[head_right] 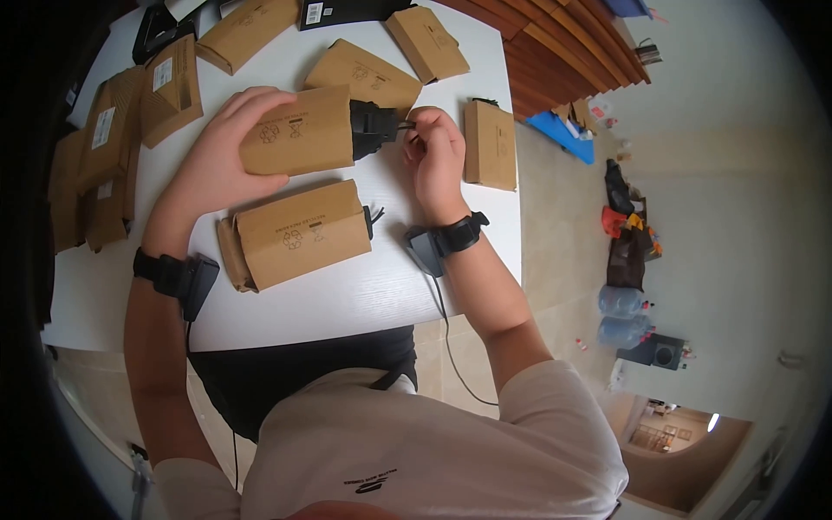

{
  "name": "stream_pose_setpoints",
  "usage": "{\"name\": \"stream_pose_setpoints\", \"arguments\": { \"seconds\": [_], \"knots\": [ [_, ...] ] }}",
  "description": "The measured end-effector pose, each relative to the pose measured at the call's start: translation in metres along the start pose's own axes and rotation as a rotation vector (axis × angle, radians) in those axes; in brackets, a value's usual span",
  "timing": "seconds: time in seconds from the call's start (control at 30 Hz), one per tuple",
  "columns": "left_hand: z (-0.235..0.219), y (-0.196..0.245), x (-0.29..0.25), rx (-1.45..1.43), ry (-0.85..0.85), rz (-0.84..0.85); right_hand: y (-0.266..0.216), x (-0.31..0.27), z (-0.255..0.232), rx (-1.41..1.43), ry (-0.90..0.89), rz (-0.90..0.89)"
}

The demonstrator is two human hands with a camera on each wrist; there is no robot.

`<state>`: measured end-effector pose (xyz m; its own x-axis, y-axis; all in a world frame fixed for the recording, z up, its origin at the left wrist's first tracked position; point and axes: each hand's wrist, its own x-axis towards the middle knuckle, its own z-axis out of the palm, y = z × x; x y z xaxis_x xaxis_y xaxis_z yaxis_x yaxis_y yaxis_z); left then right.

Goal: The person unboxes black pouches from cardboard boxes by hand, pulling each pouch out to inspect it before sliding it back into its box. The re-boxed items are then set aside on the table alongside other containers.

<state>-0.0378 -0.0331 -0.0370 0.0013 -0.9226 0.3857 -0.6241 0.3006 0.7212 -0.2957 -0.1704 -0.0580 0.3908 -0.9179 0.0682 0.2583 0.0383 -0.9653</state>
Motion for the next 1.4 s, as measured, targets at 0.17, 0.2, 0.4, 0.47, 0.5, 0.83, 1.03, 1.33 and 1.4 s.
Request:
{"name": "stream_pose_setpoints", "arguments": {
  "seconds": [0.17,0.2,0.4,0.47,0.5,0.83,1.03,1.33,1.4],
  "knots": [
    [0.0,0.001,0.0,0.039,0.059,0.007,-0.002,-0.004,0.006,0.017,-0.05,0.046],
    [0.0,0.001,0.0,0.039,0.059,0.007,-0.003,-0.007,0.006,-0.023,-0.165,0.035],
    [0.0,0.002,0.0,0.023,0.026,0.032,-0.006,-0.011,0.017,-0.163,-0.237,0.04],
    [0.0,0.002,0.0,0.009,0.014,0.053,-0.008,-0.011,0.012,-0.233,-0.197,0.068],
    [0.0,0.001,0.0,0.009,0.012,0.054,-0.007,-0.009,0.009,-0.232,-0.195,0.068],
    [-0.002,-0.001,-0.001,-0.023,0.048,-0.011,-0.003,0.019,-0.021,0.276,0.29,0.04],
    [-0.003,-0.001,-0.001,-0.03,0.032,-0.013,-0.007,0.016,-0.011,0.264,0.344,0.038],
    [0.0,-0.005,-0.001,-0.001,0.035,0.01,0.0,0.016,-0.016,0.236,0.261,-0.016],
    [0.001,-0.006,-0.001,0.001,0.036,0.007,0.0,0.015,-0.015,0.241,0.259,-0.017]
  ]
}}
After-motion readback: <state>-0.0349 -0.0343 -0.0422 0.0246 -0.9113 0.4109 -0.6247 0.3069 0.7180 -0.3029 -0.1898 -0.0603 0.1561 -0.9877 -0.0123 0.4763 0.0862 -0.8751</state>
